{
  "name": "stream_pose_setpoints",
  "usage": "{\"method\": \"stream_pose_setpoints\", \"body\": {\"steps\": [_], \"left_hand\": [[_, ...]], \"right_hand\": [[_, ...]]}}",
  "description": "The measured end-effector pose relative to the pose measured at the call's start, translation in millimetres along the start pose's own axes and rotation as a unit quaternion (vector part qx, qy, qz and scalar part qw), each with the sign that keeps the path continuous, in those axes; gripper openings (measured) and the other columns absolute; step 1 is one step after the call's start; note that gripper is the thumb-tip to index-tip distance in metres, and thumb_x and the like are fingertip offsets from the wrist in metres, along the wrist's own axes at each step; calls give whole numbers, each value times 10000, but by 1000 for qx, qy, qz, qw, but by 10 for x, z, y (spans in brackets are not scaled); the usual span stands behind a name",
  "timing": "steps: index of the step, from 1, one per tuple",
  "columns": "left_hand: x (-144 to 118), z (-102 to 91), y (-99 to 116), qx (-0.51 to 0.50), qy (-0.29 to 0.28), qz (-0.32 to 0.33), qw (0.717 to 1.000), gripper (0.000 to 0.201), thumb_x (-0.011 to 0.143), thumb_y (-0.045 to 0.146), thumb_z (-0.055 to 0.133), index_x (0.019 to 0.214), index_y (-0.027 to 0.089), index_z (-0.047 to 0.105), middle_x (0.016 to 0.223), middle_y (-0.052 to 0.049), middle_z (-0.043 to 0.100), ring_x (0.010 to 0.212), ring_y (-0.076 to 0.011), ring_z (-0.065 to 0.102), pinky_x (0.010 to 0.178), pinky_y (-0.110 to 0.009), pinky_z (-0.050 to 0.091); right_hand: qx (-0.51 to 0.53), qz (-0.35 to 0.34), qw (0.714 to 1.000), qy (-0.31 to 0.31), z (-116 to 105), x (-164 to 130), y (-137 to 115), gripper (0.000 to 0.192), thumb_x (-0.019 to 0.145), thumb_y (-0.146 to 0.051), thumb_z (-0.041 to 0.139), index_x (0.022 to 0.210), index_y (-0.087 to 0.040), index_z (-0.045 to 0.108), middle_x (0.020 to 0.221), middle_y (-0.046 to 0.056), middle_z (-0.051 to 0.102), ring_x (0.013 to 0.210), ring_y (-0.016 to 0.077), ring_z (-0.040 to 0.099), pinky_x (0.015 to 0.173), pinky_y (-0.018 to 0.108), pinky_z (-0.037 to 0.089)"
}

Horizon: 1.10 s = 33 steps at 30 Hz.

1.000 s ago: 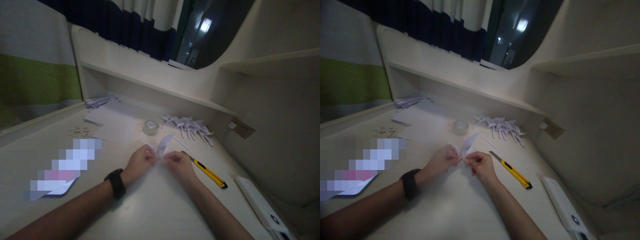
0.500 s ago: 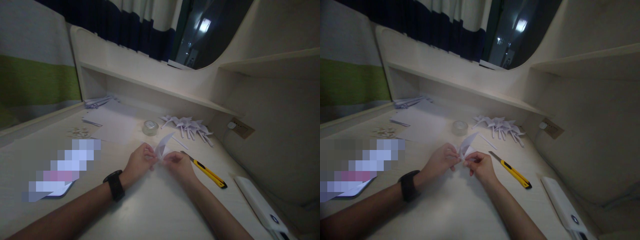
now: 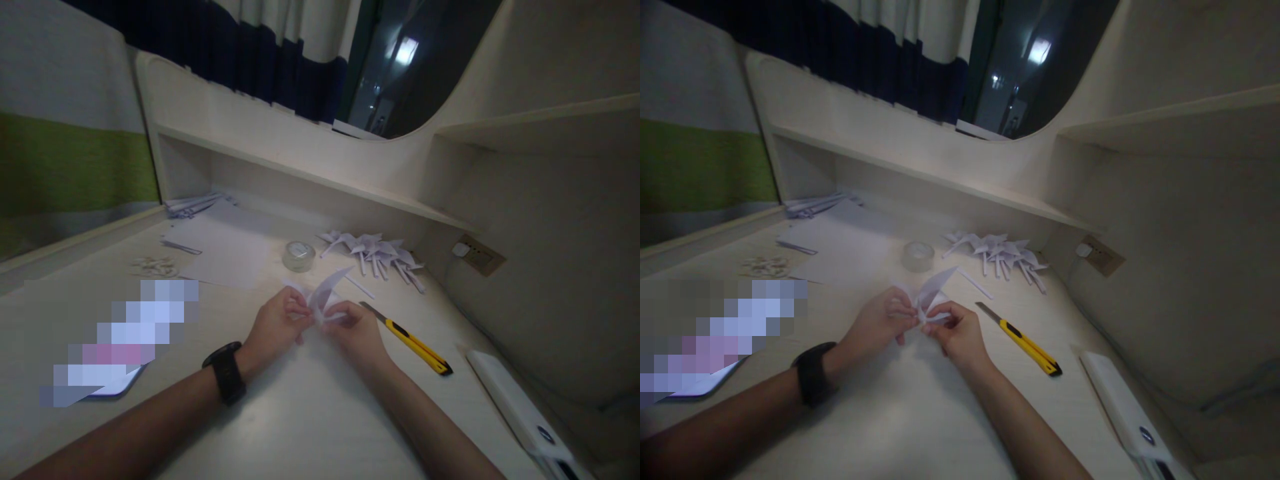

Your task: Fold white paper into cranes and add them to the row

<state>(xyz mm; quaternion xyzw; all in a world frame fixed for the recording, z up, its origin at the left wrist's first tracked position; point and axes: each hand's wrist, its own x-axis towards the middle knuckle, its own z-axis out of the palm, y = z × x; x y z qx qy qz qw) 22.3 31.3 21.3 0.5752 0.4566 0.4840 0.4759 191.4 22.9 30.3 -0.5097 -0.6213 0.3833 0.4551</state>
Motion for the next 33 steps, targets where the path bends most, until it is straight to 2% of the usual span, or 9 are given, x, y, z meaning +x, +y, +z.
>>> {"method": "stream_pose_setpoints", "body": {"steps": [15,24,29,33], "left_hand": [[10,-13,3,27,11,12,1000,227,684,179,666,806,194,475,756,8,673,403,-97,581,383,-196,449],[-8,2,75,7,46,29,999,286,666,168,686,865,187,482,785,6,666,393,-95,589,374,-190,453],[-43,-1,162,-10,71,6,997,313,657,147,689,870,189,463,739,17,666,388,-90,580,365,-175,431],[-52,-6,213,-26,80,-15,996,349,635,150,706,865,188,446,732,7,666,397,-94,578,322,-156,360]], "right_hand": [[-1,3,999,55,33,-42,-41,209,555,-229,775,717,-179,653,482,-50,560,376,76,420,374,193,316],[7,-3,999,39,36,-40,-30,226,555,-246,789,716,-177,646,483,-58,530,399,67,387,382,182,288],[8,-14,999,40,36,-44,-17,216,564,-238,783,726,-179,653,553,-35,587,444,80,450,421,188,335],[9,-20,999,44,43,-38,5,196,567,-223,775,720,-184,658,608,-19,622,509,104,522,457,195,379]]}}
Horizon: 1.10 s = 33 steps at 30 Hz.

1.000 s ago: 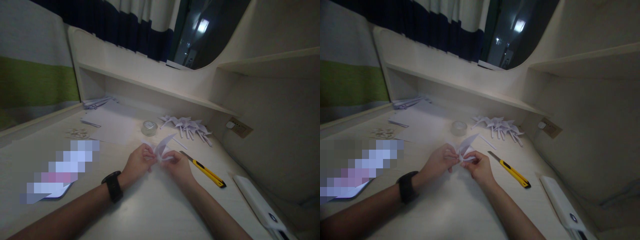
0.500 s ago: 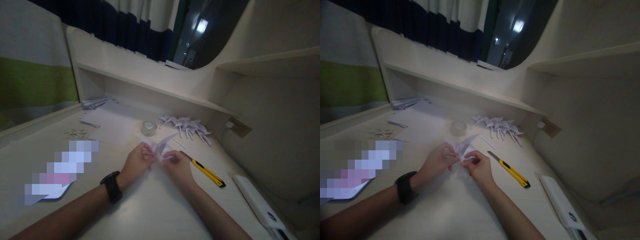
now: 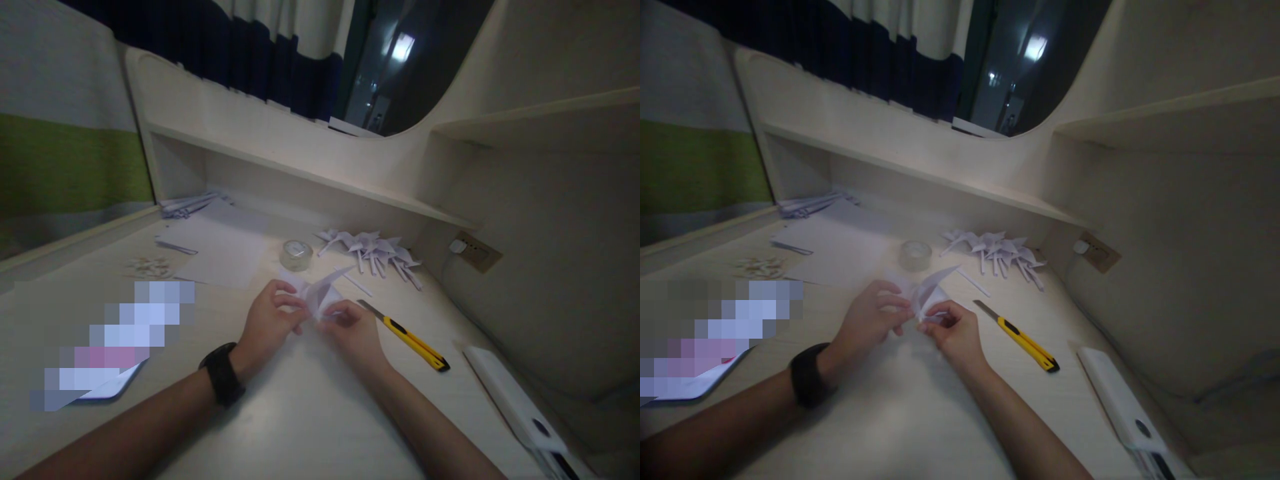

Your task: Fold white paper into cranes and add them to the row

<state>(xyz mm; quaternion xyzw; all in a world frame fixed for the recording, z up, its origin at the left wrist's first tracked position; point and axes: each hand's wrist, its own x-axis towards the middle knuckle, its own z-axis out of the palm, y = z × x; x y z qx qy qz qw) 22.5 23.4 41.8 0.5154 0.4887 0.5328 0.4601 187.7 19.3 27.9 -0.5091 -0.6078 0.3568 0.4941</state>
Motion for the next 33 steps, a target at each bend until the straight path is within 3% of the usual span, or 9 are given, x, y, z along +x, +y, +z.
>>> {"method": "stream_pose_setpoints", "body": {"steps": [6,25,33], "left_hand": [[-1,-2,-14,-49,-29,-48,997,407,608,183,723,875,196,417,699,15,659,383,-87,542,305,-145,282],[10,2,-56,-72,-65,-44,994,425,589,242,735,771,213,352,660,39,644,338,-52,472,326,-148,290],[-33,28,69,-55,-80,-34,995,409,569,175,710,732,221,337,482,94,565,301,-52,429,317,-148,267]], "right_hand": [[13,3,1000,4,-7,7,37,196,573,-244,776,712,-183,651,566,-21,612,457,101,515,418,195,376],[61,53,997,-8,-2,20,-8,304,559,-248,782,782,-195,583,446,-90,514,331,64,385,349,170,263],[58,15,998,5,-2,42,6,368,516,-293,813,778,-192,576,509,-71,528,409,66,397,400,176,302]]}}
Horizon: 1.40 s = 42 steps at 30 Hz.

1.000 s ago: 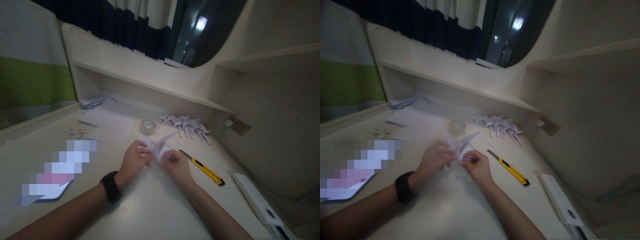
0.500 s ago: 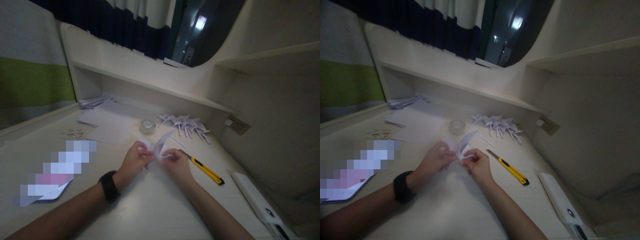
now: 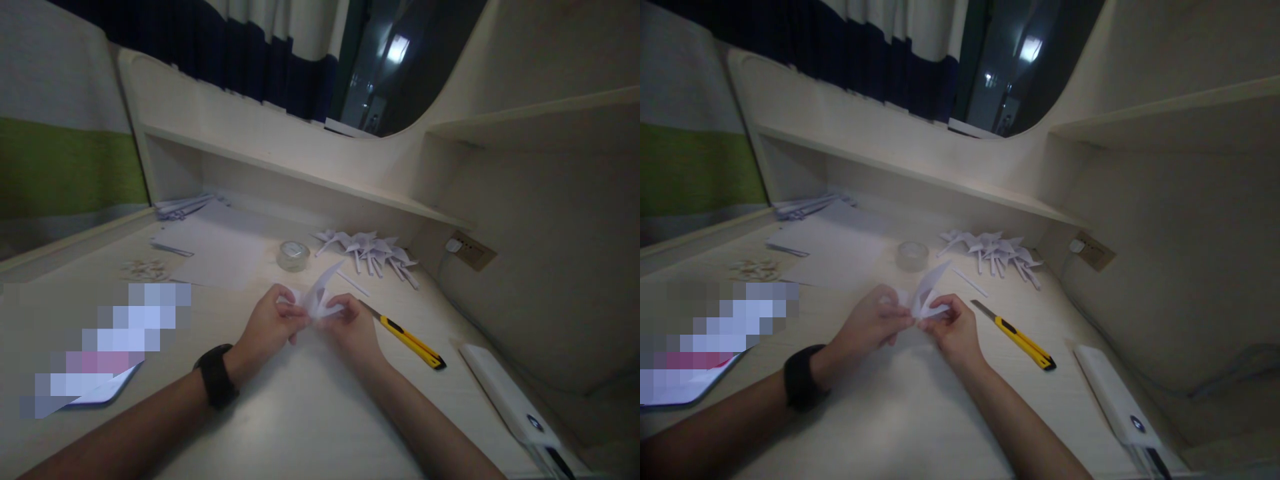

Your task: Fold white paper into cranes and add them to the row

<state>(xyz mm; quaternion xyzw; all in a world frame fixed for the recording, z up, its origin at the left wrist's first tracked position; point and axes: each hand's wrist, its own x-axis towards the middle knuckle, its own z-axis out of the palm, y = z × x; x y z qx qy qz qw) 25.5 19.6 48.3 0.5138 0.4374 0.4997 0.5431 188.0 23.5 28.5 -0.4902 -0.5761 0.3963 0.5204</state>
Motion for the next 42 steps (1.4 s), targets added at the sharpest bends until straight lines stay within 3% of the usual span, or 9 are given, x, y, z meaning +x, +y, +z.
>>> {"method": "stream_pose_setpoints", "body": {"steps": [12,19,25,27,30,32,35,38,42], "left_hand": [[-9,1,-29,-10,-23,-8,1000,410,580,260,720,765,220,356,520,87,567,319,-57,439,325,-157,286],[19,-18,-69,34,-22,6,999,380,623,294,713,839,220,409,605,44,634,319,-74,448,327,-178,277],[-19,-224,7,153,156,208,953,222,675,239,630,857,207,506,801,2,591,613,-130,558,545,-229,421],[14,-278,7,94,126,216,964,289,658,203,613,936,203,533,917,-27,596,806,-178,584,674,-258,458],[95,-257,-49,-46,-10,136,990,431,640,200,636,1061,201,547,1097,-75,598,1022,-241,568,798,-312,474],[132,-192,-100,-101,-111,63,987,450,659,239,666,1094,195,560,1083,-96,622,1015,-256,589,807,-338,483],[134,-104,-161,-101,-206,46,972,421,718,313,682,1104,183,578,1052,-101,642,970,-239,612,825,-346,479],[116,-92,-199,-73,-209,65,973,414,772,357,660,1132,177,564,1064,-96,643,947,-216,617,827,-341,484],[144,-158,-212,-92,-161,15,982,452,799,410,631,1171,169,542,1145,-129,624,986,-232,620,816,-354,512]], "right_hand": [[-4,5,999,31,-13,3,-16,339,530,-257,808,808,-180,629,544,-57,557,451,75,435,447,188,346],[31,18,999,-8,-44,12,-8,347,554,-321,801,841,-178,670,519,-42,575,413,82,436,398,195,322],[170,99,980,-11,-171,46,-37,374,564,-329,811,872,-183,657,487,-82,488,342,30,299,333,169,186],[209,134,968,-33,-218,58,-59,374,555,-303,818,872,-190,655,490,-87,479,334,20,256,329,167,152],[240,152,957,-52,-240,68,-46,317,553,-268,818,815,-186,659,516,-76,505,338,11,252,331,163,150],[237,146,959,-58,-217,69,-2,275,574,-274,810,788,-186,662,527,-68,523,339,14,277,332,165,169],[207,125,969,-55,-154,63,71,272,600,-323,798,798,-187,669,529,-50,554,348,34,352,338,172,221],[172,109,978,-39,-110,50,67,322,603,-371,793,829,-174,676,499,-37,566,347,53,400,334,175,245],[112,84,989,-37,-137,18,-83,359,683,-430,725,925,-170,678,660,31,681,339,65,449,312,183,250]]}}
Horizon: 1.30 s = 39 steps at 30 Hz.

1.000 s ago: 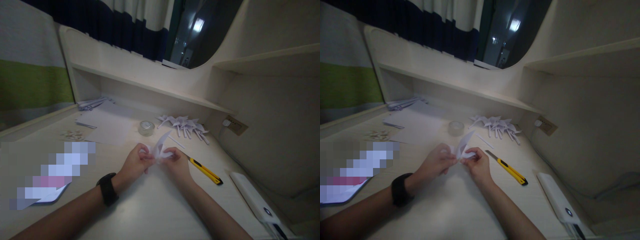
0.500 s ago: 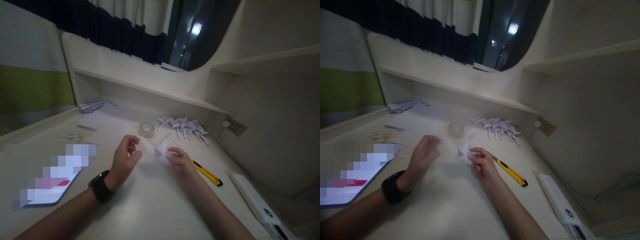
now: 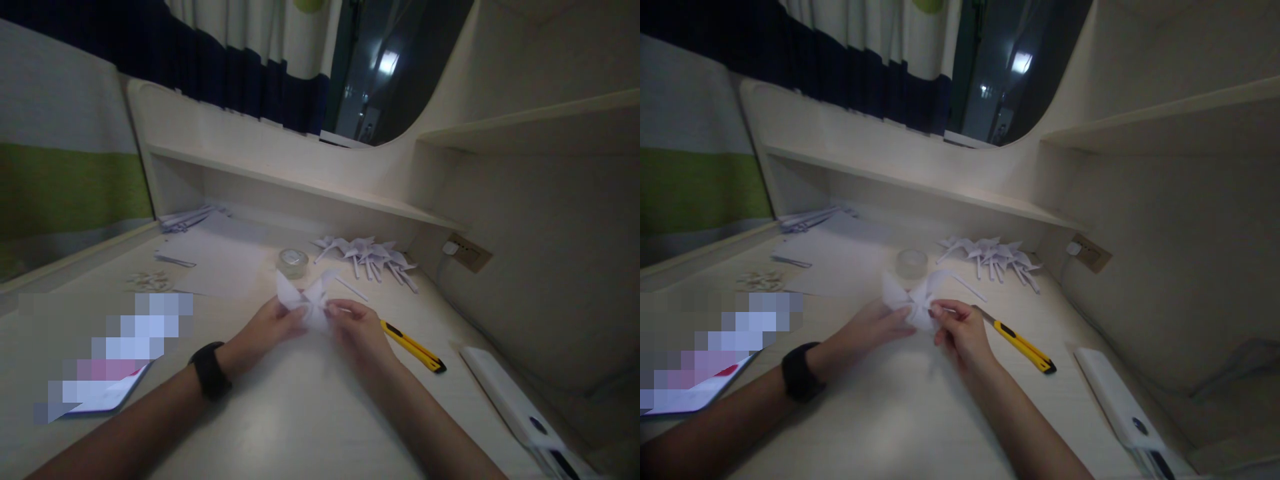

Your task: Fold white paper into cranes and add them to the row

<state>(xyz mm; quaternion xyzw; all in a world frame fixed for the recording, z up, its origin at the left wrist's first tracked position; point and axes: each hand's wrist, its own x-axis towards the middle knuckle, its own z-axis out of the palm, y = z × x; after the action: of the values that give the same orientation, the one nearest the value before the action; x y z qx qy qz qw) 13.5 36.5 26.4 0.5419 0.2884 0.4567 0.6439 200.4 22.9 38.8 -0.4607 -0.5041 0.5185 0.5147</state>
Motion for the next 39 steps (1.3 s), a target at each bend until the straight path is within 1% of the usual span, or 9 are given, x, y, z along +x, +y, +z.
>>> {"method": "stream_pose_setpoints", "body": {"steps": [4,7,10,18,20,23,26,30,39], "left_hand": [[24,-62,34,-39,61,-27,997,465,797,431,631,1161,153,550,1182,-154,618,1015,-265,623,843,-393,518],[23,-64,40,-57,71,-24,996,448,800,430,632,1145,151,570,1174,-152,631,1004,-272,632,859,-414,515],[10,-37,28,-60,66,-26,996,431,810,431,623,1125,141,579,1155,-155,642,972,-273,646,848,-426,522],[11,11,25,-3,120,-19,993,486,774,435,650,1143,151,512,1098,-139,637,914,-234,652,780,-380,540],[21,-26,28,78,218,24,973,563,709,438,701,1151,166,483,1099,-122,616,887,-220,643,721,-348,539],[16,-96,58,291,325,109,893,517,667,463,714,1061,179,539,1050,-82,606,755,-179,615,660,-322,510],[-18,-117,108,430,264,137,852,324,745,470,634,920,197,620,937,-40,636,654,-152,579,650,-310,479],[-45,-74,98,428,160,86,885,252,793,423,575,874,194,645,826,-26,674,616,-155,606,596,-281,471],[-5,-47,-93,315,100,29,943,187,765,337,600,817,158,616,828,-31,672,430,-96,590,444,-217,451]], "right_hand": [[-163,-86,981,52,-7,-72,-115,274,752,-427,649,830,-169,699,705,50,704,355,88,477,339,210,336],[-311,-189,928,77,29,-115,-84,153,746,-324,662,826,-204,714,738,26,711,463,113,542,482,236,445],[-382,-229,894,53,85,-140,-7,234,728,-216,661,959,-239,692,863,13,724,616,146,628,631,257,496],[-376,-203,903,56,94,-113,8,257,733,-155,634,973,-225,693,825,14,727,705,165,660,685,258,496],[-367,-180,911,59,62,-83,-11,209,729,-157,633,911,-221,712,806,12,726,666,160,648,659,258,487],[-354,-147,922,52,2,-26,-5,151,714,-152,638,827,-202,725,769,11,720,615,153,625,605,252,466],[-343,-127,930,27,-49,31,40,132,715,-160,638,808,-194,725,750,10,715,613,157,617,577,249,450],[-345,-134,929,18,-76,74,89,105,715,-175,648,791,-194,718,744,11,712,626,159,611,585,251,444],[-323,-173,930,36,44,-51,-5,282,745,-263,663,1025,-231,676,842,9,726,523,120,574,534,231,451]]}}
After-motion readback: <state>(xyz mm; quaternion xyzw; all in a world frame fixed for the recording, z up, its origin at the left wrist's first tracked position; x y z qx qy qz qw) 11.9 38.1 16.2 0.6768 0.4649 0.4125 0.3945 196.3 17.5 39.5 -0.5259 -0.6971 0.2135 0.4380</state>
